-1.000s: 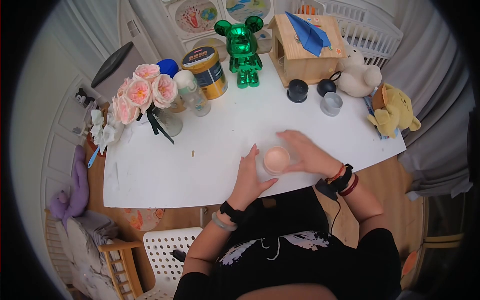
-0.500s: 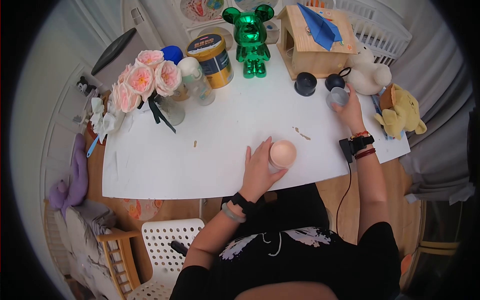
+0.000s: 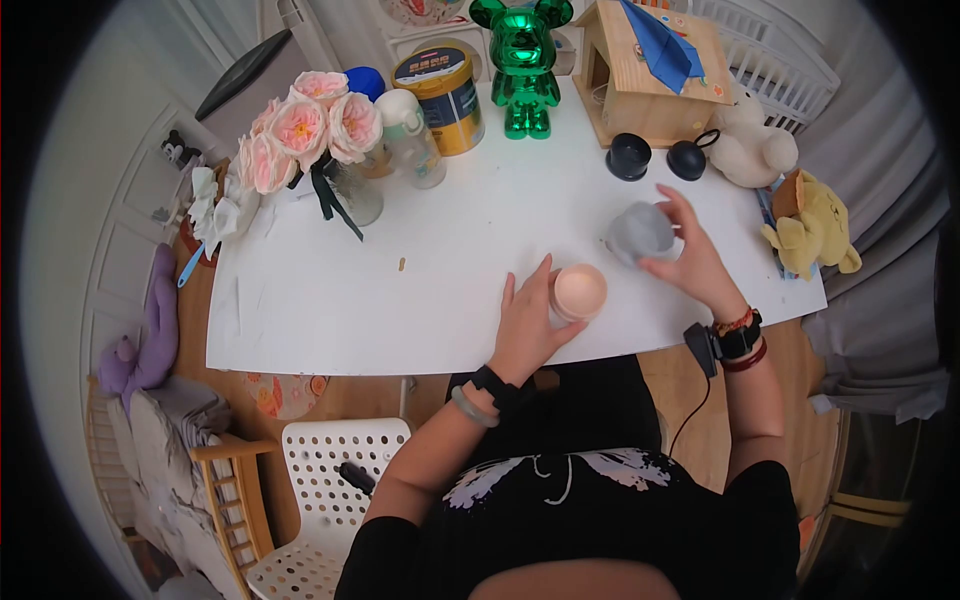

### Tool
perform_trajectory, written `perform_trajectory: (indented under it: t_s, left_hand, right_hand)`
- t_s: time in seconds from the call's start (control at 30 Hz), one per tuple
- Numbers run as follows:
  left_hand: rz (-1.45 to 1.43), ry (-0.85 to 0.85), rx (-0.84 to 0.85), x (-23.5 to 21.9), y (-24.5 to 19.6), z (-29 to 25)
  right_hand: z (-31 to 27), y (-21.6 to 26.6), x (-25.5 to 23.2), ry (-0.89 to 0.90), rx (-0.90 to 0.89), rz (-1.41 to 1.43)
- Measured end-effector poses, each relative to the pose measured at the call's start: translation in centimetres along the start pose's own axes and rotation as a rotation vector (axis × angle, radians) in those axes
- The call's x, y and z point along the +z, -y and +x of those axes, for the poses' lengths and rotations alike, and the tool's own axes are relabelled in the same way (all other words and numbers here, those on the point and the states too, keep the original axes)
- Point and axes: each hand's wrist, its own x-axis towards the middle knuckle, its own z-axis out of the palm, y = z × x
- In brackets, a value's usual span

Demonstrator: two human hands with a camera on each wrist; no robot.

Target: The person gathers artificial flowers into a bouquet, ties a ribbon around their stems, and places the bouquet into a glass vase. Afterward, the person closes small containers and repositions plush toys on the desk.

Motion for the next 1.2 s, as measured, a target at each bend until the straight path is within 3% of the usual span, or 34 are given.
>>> perform_trajectory:
  t_s: [0.07, 0.2, 0.27, 0.77, 0.97, 1.2]
  left_hand:
    - [0.002, -0.003, 0.000, 0.0, 0.0, 0.0]
    - [-0.003, 0.003, -0.006, -0.3, -0.2, 0.0]
    - [-0.002, 0.007, -0.016, -0.2, -0.1, 0.0]
    - [0.032, -0.014, 0.024, 0.0, 0.3, 0.0]
    - [0.026, -0.024, 0.028, 0.2, 0.4, -0.1]
    - [0.023, -0.014, 0.030, 0.0, 0.4, 0.0]
  right_hand:
    - [-1.1, 2.4, 0.8, 0.247, -0.075, 0.126]
    - [-1.2, 4.2, 2.3, 0.336, -0.171, 0.120]
    - [-1.0, 4.8, 2.7, 0.390, -0.290, -0.031]
    - [1.6, 5.3, 2.8, 0.634, -0.475, -0.088]
    - [2.8, 5.1, 2.3, 0.766, -0.392, 0.010]
    - [2.2, 5.8, 2.9, 0.693, -0.469, -0.075]
